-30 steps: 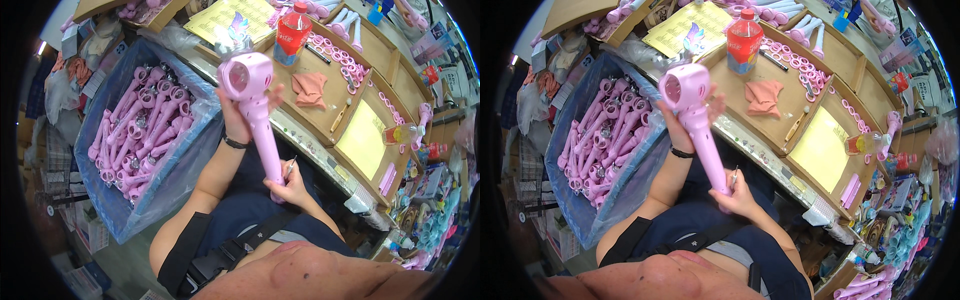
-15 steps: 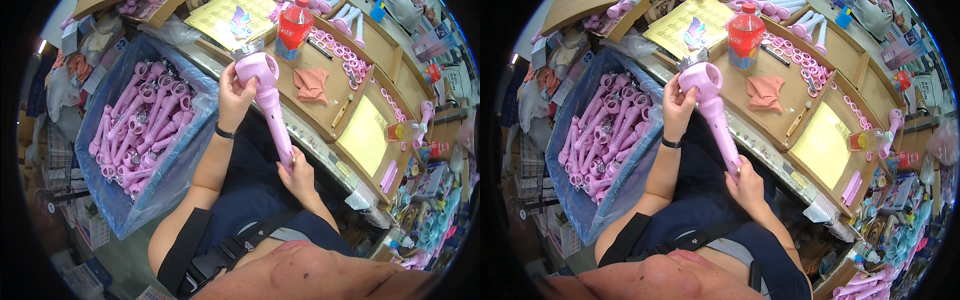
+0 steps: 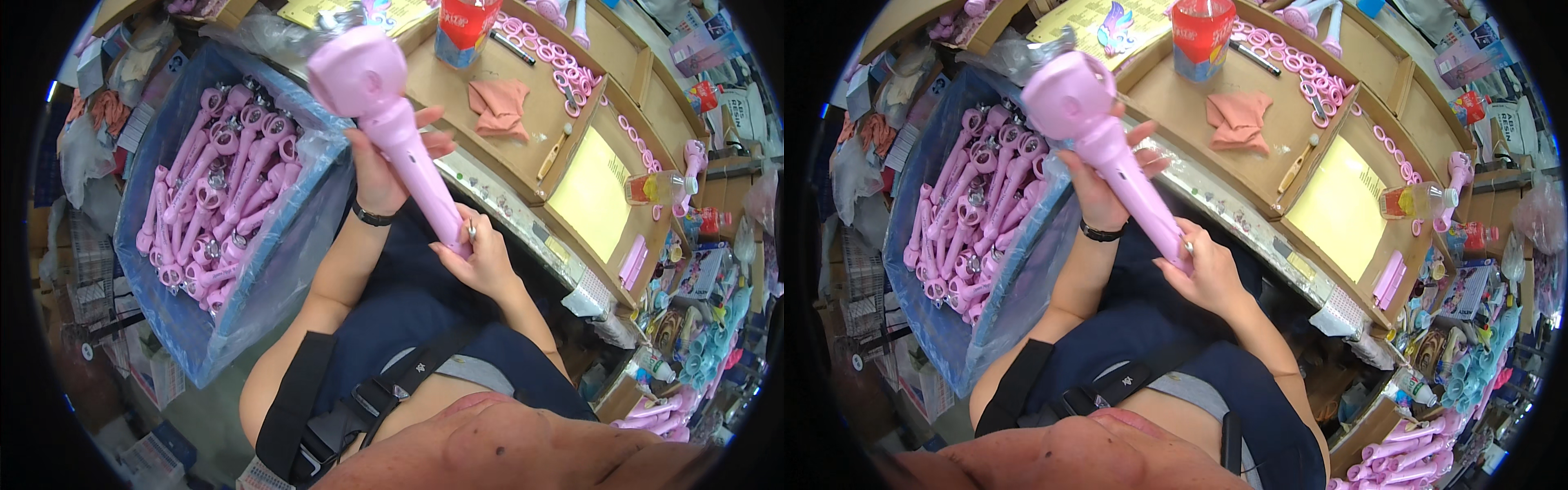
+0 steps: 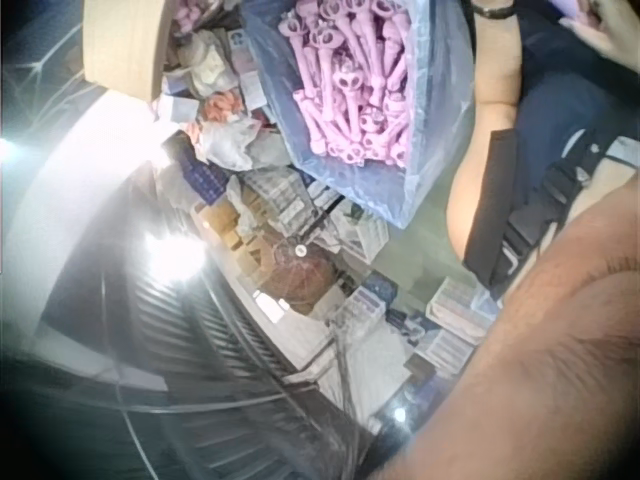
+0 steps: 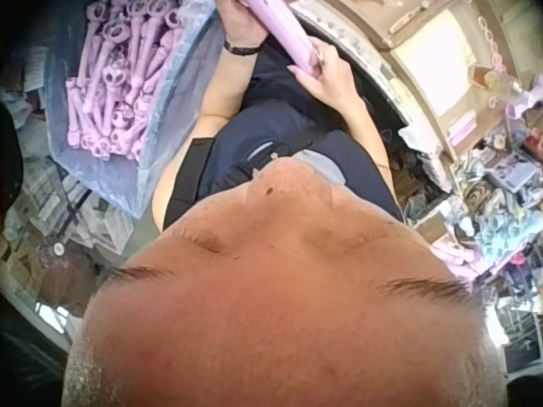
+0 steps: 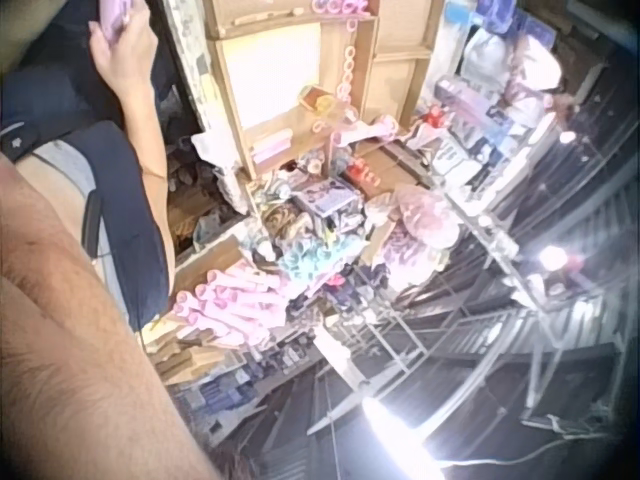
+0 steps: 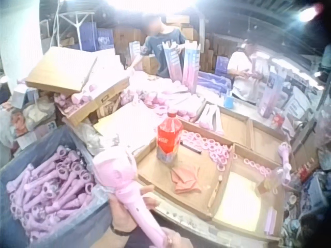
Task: The person assembles pink batons by inserting a small metal piece into the head, wiping the surface with a cloth, and attaching a decorative sticker to the handle. The person repeats these steps on multiple batons, placing finished units on the table.
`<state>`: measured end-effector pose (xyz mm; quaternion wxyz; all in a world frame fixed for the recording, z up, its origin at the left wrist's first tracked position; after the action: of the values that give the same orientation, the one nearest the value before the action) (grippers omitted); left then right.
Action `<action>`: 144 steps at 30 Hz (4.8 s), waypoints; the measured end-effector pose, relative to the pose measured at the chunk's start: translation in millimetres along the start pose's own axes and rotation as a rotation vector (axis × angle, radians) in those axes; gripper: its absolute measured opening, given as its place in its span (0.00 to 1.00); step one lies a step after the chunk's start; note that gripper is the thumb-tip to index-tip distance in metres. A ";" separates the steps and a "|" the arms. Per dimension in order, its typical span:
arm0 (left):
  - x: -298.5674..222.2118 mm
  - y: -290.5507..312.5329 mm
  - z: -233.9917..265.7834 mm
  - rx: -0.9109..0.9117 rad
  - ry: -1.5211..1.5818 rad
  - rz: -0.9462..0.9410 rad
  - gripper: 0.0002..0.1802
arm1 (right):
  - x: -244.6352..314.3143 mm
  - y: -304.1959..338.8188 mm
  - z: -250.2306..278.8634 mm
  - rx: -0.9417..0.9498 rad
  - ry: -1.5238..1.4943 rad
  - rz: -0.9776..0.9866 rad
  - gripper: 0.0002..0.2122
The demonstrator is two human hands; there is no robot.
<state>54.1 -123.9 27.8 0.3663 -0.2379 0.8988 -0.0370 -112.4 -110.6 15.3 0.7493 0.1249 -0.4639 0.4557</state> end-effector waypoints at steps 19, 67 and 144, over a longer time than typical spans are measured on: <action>-41.6 -17.8 58.2 -0.279 0.275 -0.140 0.43 | 6.3 29.9 18.7 -0.432 -0.336 0.329 0.27; 83.7 63.8 -41.7 0.269 0.254 0.594 0.44 | -63.8 -29.4 119.6 -0.547 0.676 -0.176 0.11; -49.3 62.2 58.2 -0.212 -0.007 0.026 0.33 | -20.1 -309.2 122.7 -0.572 0.404 0.316 0.23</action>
<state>99.1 -40.2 2.0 0.3425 -0.2640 0.8994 0.0640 60.2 -368.0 137.9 0.7508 -0.2546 -0.4287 0.4333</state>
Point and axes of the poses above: each hand's wrist, its own y-axis away from the middle knuckle, its own z-axis out of the back of the hand, x = y × z, the point moved 9 cm from there along -y, towards the middle knuckle, and after that the axes turned 2 degrees about x, right-handed, at the moved point
